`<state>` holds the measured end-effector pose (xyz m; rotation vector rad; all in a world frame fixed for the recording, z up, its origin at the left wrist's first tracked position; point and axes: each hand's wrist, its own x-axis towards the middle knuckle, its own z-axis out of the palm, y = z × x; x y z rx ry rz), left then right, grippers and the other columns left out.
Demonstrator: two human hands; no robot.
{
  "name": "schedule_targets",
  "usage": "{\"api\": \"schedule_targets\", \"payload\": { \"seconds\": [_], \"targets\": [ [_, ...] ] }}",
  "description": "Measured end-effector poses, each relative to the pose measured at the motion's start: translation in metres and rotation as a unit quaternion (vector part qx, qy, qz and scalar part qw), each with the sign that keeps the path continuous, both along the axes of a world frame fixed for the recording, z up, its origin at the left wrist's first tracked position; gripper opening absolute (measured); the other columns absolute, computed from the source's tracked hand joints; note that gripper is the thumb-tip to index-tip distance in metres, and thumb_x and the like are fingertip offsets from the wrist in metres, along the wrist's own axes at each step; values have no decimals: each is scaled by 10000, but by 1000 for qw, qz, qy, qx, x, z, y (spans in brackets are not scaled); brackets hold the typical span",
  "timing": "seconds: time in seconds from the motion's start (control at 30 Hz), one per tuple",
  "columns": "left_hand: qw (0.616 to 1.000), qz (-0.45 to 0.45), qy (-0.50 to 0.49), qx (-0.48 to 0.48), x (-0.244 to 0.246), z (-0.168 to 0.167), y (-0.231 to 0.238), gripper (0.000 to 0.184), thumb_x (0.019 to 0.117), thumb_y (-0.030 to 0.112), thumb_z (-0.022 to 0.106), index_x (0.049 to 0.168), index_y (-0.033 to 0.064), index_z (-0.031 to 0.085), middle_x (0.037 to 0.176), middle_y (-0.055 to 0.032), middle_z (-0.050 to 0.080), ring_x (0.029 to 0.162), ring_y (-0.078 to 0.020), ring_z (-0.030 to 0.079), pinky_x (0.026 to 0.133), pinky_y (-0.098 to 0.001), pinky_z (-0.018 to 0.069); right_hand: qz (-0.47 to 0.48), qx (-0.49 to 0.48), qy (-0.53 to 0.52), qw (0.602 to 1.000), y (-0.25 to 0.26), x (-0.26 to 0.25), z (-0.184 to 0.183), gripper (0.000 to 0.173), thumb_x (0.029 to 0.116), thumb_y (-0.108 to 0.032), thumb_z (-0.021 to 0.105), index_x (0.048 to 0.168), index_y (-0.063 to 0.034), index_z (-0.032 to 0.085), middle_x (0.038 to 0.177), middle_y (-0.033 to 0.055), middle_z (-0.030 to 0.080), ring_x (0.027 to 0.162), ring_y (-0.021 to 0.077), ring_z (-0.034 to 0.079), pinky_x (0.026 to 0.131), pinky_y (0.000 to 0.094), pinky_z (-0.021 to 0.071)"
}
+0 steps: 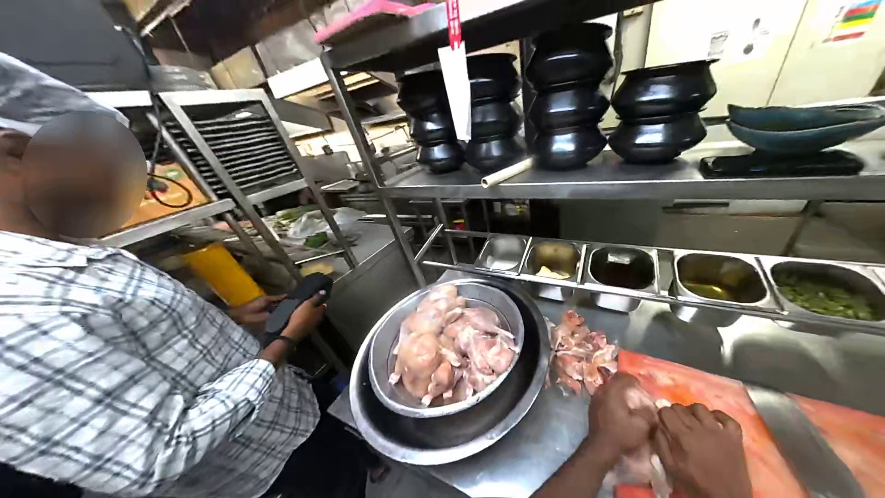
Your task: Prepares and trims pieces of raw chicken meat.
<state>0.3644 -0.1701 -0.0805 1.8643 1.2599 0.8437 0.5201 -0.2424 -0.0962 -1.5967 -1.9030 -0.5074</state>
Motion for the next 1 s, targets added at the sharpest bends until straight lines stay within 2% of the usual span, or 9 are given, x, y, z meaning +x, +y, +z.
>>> {"api": "schedule_targets", "payload": {
  "seconds": [0.07,0.13,0.23,0.33,0.53,0.67,0.73,0.87,1.0],
  "targets": [
    [985,109,-101,-90,-18,24,26,472,983,190,653,1397,-23,574,1366,-245,614,1283,-330,595,1113,-513,464,3,80,50,996,-18,4,10,343,937,-263,498,678,-80,628,695,116,654,733,344,670,673,513,524],
    [972,108,-164,-133,-30,48,51,467,989,173,630,1422,23,545,1301,-223,638,1167,-308,640,1004,-515,527,-4,76,84,994,-25,20,26,369,966,-287,513,744,-28,655,772,172,676,790,393,686,669,523,564],
    [966,-9,-217,-142,-26,48,47,427,926,109,595,1347,44,578,1122,-143,677,919,-228,656,774,-446,565,-4,-103,191,976,-28,30,23,489,965,-479,613,1079,-13,710,1196,251,652,1138,449,631,915,602,550],
    [926,-84,-336,-153,-12,46,38,434,895,97,505,1323,93,576,1066,-65,693,864,-156,672,727,-377,589,23,-210,346,914,-14,20,21,655,891,-449,741,1378,-47,569,1457,233,513,1342,397,519,1074,586,479],
    [828,-193,-480,-214,0,44,21,346,806,90,505,1125,135,633,920,-29,717,788,-120,701,682,-331,605,60,-214,595,772,3,-3,-15,967,797,-257,841,1545,-52,264,1418,181,555,1243,269,620,1020,465,557],
    [783,-197,-543,-231,-4,47,12,236,761,84,593,978,103,682,824,-52,738,745,-135,728,676,-343,623,120,-162,701,684,11,1,-9,1106,710,-138,904,1582,-166,225,1429,121,559,1216,226,636,980,436,587],
    [766,-173,-578,-222,-2,51,12,174,815,90,527,846,123,695,775,-42,734,710,-124,724,641,-323,617,136,-207,700,670,14,1,3,1035,721,-120,895,1556,-136,282,1334,128,625,1146,224,671,941,424,603],
    [721,-199,-621,-232,7,61,11,296,917,124,429,788,134,694,774,-40,733,722,-129,726,645,-315,615,70,-275,662,693,19,-11,2,561,876,-180,794,1383,-72,579,1197,139,679,939,197,685,802,391,593],
    [725,-215,-618,-215,11,79,11,254,885,122,496,741,146,704,710,-18,719,664,-98,711,606,-290,603,101,-331,565,749,15,-11,-14,440,922,-113,675,1345,-13,614,1237,208,660,1066,282,669,940,497,551]
  ]
}}
